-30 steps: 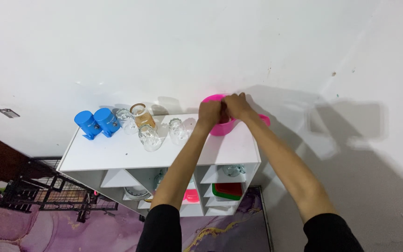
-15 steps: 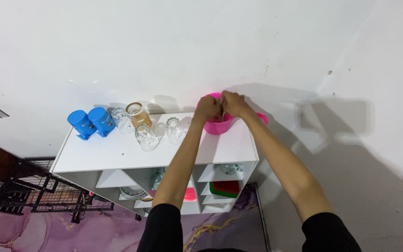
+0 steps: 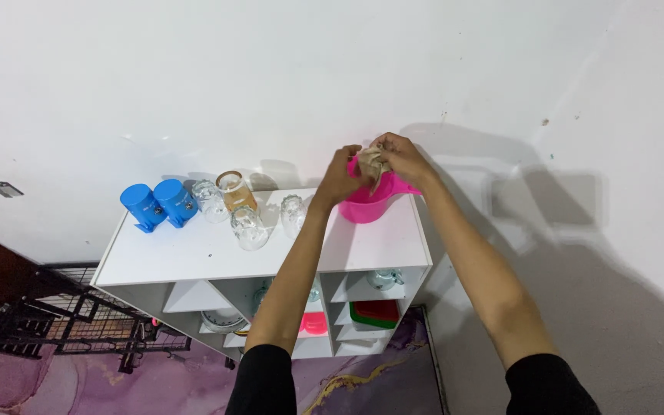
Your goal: The person wets a cloth in a pink pitcher, then wipes a glass jar on a white shelf. The cloth is wrung out and used to clean the jar's exterior repeatedly.
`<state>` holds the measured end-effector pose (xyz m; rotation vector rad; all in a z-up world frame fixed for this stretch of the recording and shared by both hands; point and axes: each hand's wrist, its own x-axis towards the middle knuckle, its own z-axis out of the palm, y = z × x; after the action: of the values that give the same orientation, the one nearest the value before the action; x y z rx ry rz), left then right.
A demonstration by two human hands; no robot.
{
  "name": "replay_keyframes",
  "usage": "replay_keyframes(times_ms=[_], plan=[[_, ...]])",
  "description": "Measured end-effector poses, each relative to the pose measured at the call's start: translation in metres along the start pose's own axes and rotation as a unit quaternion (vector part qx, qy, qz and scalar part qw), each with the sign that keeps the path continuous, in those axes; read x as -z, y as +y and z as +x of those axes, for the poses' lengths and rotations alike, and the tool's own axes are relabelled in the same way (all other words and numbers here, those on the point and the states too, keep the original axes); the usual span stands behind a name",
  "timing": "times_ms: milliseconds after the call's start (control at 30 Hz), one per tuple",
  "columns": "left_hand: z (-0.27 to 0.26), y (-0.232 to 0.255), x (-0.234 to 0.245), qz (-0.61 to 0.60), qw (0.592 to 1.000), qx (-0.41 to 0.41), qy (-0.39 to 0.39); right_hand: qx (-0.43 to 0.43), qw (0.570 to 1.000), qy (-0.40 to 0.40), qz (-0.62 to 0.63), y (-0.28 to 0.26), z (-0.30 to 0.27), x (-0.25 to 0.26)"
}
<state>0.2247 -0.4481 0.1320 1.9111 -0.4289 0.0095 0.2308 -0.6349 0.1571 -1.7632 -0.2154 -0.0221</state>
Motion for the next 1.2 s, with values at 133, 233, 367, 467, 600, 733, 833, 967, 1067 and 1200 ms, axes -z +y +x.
replay_keyframes(times_ms=[133, 233, 367, 467, 600, 733, 833, 967, 1067, 1200], plan=[[-0.004, 0.004, -0.005, 0.064, 0.996, -0.022, -0.062, -0.031, 0.993, 0.017, 0.114, 0.011, 0.009, -0.003], [0.005, -0.007, -0.012, 0.154, 0.986, -0.042, -0.052, -0.066, 0.988, -0.003, 0.138, 0.015, 0.010, -0.002], [0.026, -0.041, -0.025, 0.266, 0.959, -0.094, -0.012, -0.117, 0.981, -0.030, 0.151, -0.007, -0.002, 0.001], [0.026, -0.049, -0.025, 0.313, 0.946, -0.078, -0.014, -0.107, 0.993, -0.054, 0.018, -0.007, -0.008, 0.001], [0.028, -0.050, -0.028, 0.333, 0.940, -0.071, -0.001, -0.115, 0.986, -0.096, -0.074, 0.038, 0.024, 0.010], [0.026, -0.037, -0.030, 0.334, 0.938, -0.098, 0.002, -0.128, 0.962, -0.109, -0.216, 0.026, 0.020, 0.002], [0.038, -0.050, -0.032, 0.347, 0.933, -0.095, 0.000, -0.071, 0.927, -0.116, -0.350, 0.040, 0.025, -0.003], [0.040, -0.063, -0.035, 0.393, 0.912, -0.115, 0.020, 0.007, 0.863, -0.112, -0.493, 0.071, 0.035, -0.005], [0.045, -0.071, -0.036, 0.367, 0.925, -0.092, 0.003, 0.008, 0.900, -0.103, -0.424, 0.044, 0.013, -0.012], [0.048, -0.067, -0.034, 0.347, 0.935, -0.053, -0.051, 0.040, 0.902, -0.102, -0.418, 0.026, 0.005, -0.015]])
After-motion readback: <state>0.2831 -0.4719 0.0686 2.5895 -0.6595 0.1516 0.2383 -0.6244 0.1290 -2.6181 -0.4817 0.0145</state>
